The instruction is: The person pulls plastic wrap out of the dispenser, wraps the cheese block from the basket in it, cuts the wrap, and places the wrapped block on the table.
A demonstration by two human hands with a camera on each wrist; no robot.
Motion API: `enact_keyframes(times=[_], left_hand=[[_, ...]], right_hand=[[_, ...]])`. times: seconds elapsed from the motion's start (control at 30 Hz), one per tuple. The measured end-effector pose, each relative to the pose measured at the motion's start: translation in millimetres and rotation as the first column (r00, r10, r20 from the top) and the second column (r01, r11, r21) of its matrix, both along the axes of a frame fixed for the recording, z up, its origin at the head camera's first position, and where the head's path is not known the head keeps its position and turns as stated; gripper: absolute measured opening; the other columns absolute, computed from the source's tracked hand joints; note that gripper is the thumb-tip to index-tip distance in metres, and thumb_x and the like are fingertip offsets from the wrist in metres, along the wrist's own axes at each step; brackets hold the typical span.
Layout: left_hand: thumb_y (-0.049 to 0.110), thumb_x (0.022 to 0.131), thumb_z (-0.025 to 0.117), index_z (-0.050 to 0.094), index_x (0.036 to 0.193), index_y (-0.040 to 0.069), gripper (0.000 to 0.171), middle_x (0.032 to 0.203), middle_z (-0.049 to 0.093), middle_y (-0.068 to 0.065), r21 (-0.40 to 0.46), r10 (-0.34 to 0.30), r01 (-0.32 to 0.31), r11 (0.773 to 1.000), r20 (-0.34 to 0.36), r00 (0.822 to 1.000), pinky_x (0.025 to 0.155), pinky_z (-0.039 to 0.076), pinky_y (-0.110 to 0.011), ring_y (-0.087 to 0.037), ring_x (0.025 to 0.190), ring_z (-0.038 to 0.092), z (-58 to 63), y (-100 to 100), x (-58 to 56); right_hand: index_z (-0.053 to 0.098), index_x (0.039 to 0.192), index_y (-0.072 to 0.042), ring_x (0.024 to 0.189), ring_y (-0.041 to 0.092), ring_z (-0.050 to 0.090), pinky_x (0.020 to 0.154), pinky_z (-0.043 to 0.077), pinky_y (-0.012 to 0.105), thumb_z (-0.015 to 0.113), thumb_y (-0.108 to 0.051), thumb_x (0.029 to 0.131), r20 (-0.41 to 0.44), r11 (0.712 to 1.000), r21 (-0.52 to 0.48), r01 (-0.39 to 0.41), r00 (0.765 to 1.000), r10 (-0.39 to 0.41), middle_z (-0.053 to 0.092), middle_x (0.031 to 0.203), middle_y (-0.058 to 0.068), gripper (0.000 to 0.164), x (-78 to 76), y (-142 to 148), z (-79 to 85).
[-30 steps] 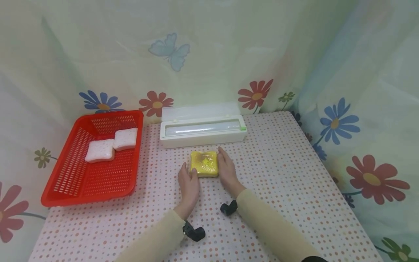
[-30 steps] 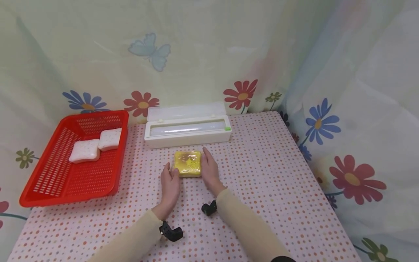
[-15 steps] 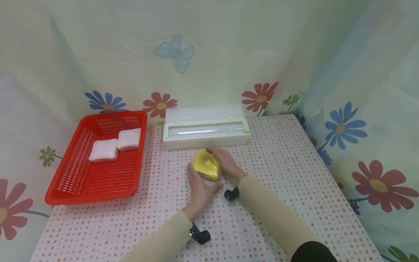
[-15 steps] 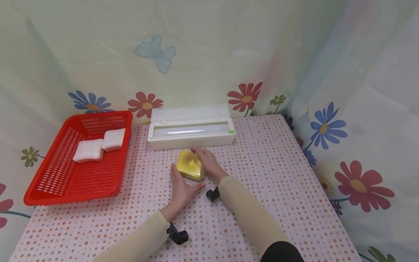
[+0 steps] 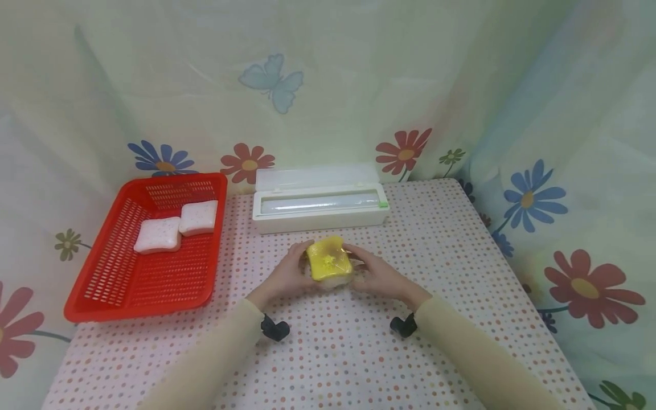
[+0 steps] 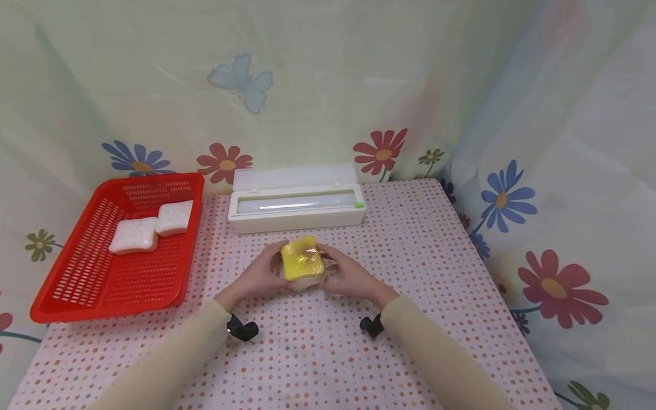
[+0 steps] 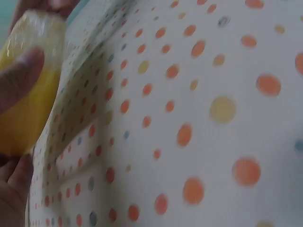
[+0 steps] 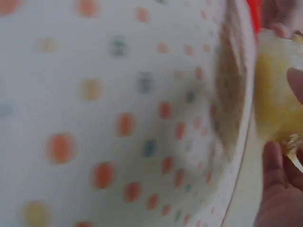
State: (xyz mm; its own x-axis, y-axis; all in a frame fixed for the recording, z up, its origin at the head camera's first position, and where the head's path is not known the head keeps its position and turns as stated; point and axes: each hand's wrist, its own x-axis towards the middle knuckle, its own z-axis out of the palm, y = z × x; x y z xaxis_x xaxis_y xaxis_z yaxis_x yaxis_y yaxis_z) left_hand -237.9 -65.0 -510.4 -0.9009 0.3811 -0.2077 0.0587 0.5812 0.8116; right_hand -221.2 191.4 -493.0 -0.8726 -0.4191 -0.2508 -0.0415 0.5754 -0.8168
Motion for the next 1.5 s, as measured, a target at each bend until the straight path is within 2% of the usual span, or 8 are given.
enact_keyframes(times=[0.23,0.57,0.8,1.0,1.13,1.23,1.33,1.5], left_hand=[[0.033,0.065,0.097,0.034,0.159,0.019,0.114,0.16,0.041,-0.004,0.017,-0.11,0.109,0.994,0.026,0.994,0.124,0.033,-0.05,-0.028,0.148,0.041,-4.7,-6.2,5.5],[0.032,0.061,0.097,0.019,0.164,0.018,0.13,0.17,0.023,-0.006,-0.086,-0.212,0.202,0.976,-0.122,0.97,0.124,0.03,-0.051,-0.03,0.154,0.03,-8.8,-6.1,18.5],[0.036,0.072,0.092,0.029,0.162,0.018,0.112,0.168,0.028,-0.002,-0.103,-0.236,0.222,0.97,-0.16,0.958,0.122,0.034,-0.051,-0.03,0.153,0.034,-12.3,-9.2,19.6],[0.032,0.083,0.085,0.032,0.161,0.017,0.096,0.165,0.031,-0.003,-0.046,-0.187,0.184,0.982,-0.104,0.977,0.122,0.034,-0.051,-0.03,0.151,0.037,-6.3,-7.6,17.1],[0.026,0.096,0.072,0.034,0.157,0.009,0.074,0.161,0.037,-0.013,0.133,-0.158,0.158,0.978,-0.015,0.987,0.118,0.042,-0.048,-0.035,0.145,0.046,6.7,-8.1,12.8],[0.03,0.105,0.058,0.041,0.146,0.01,0.049,0.152,0.05,-0.02,0.216,-0.085,0.075,0.974,0.037,0.996,0.111,0.05,-0.048,-0.038,0.135,0.057,13.1,-6.4,10.0],[0.042,0.108,0.045,0.049,0.132,0.013,0.037,0.14,0.062,-0.022,0.178,0.024,-0.031,0.984,0.041,0.999,0.102,0.056,-0.049,-0.036,0.12,0.068,17.5,-0.4,9.3],[0.052,0.109,0.036,0.054,0.129,0.016,0.045,0.136,0.066,-0.017,0.123,0.132,-0.14,0.982,0.07,0.989,0.099,0.058,-0.046,-0.029,0.106,0.074,20.0,9.6,9.7]], right_hand=[[0.043,0.152,-0.015,0.133,0.032,0.055,0.11,0.049,0.052,0.088,-0.022,0.078,-0.213,0.998,0.069,-0.012,0.977,0.026,0.048,0.154,0.01,0.088,20.6,9.8,-8.0],[0.031,0.159,-0.014,0.152,0.035,0.034,0.117,0.041,0.052,0.093,-0.035,0.069,-0.278,0.984,0.16,-0.083,0.952,0.126,0.025,0.17,0.007,0.111,14.8,24.2,-14.2],[0.038,0.158,-0.014,0.153,0.033,0.034,0.124,0.029,0.056,0.088,-0.039,0.075,-0.242,0.965,0.218,-0.144,0.95,0.196,0.034,0.166,0.007,0.1,11.9,24.8,-7.3],[0.048,0.151,-0.007,0.143,0.038,0.047,0.117,0.041,0.055,0.083,-0.036,0.084,-0.244,0.974,0.171,-0.149,0.951,0.188,0.039,0.162,0.014,0.08,3.8,22.1,0.1],[0.052,0.143,-0.004,0.126,0.037,0.061,0.105,0.054,0.049,0.076,-0.03,0.094,-0.112,0.998,0.013,-0.06,0.992,0.061,0.05,0.145,0.018,0.061,-6.7,20.3,10.5],[0.051,0.133,-0.003,0.116,0.035,0.066,0.097,0.058,0.047,0.063,-0.032,0.102,-0.02,0.997,-0.071,0.043,0.999,-0.044,0.055,0.132,0.02,0.044,-13.0,15.8,17.0],[0.053,0.128,0.0,0.105,0.031,0.07,0.087,0.061,0.044,0.05,-0.037,0.108,0.026,0.987,-0.093,0.131,0.991,-0.129,0.059,0.126,0.022,0.043,-15.5,8.2,21.5],[0.059,0.129,0.0,0.097,0.026,0.069,0.081,0.061,0.041,0.032,-0.046,0.111,0.068,0.967,-0.075,0.243,0.969,-0.238,0.067,0.109,0.017,0.056,-19.2,-4.0,21.7]])
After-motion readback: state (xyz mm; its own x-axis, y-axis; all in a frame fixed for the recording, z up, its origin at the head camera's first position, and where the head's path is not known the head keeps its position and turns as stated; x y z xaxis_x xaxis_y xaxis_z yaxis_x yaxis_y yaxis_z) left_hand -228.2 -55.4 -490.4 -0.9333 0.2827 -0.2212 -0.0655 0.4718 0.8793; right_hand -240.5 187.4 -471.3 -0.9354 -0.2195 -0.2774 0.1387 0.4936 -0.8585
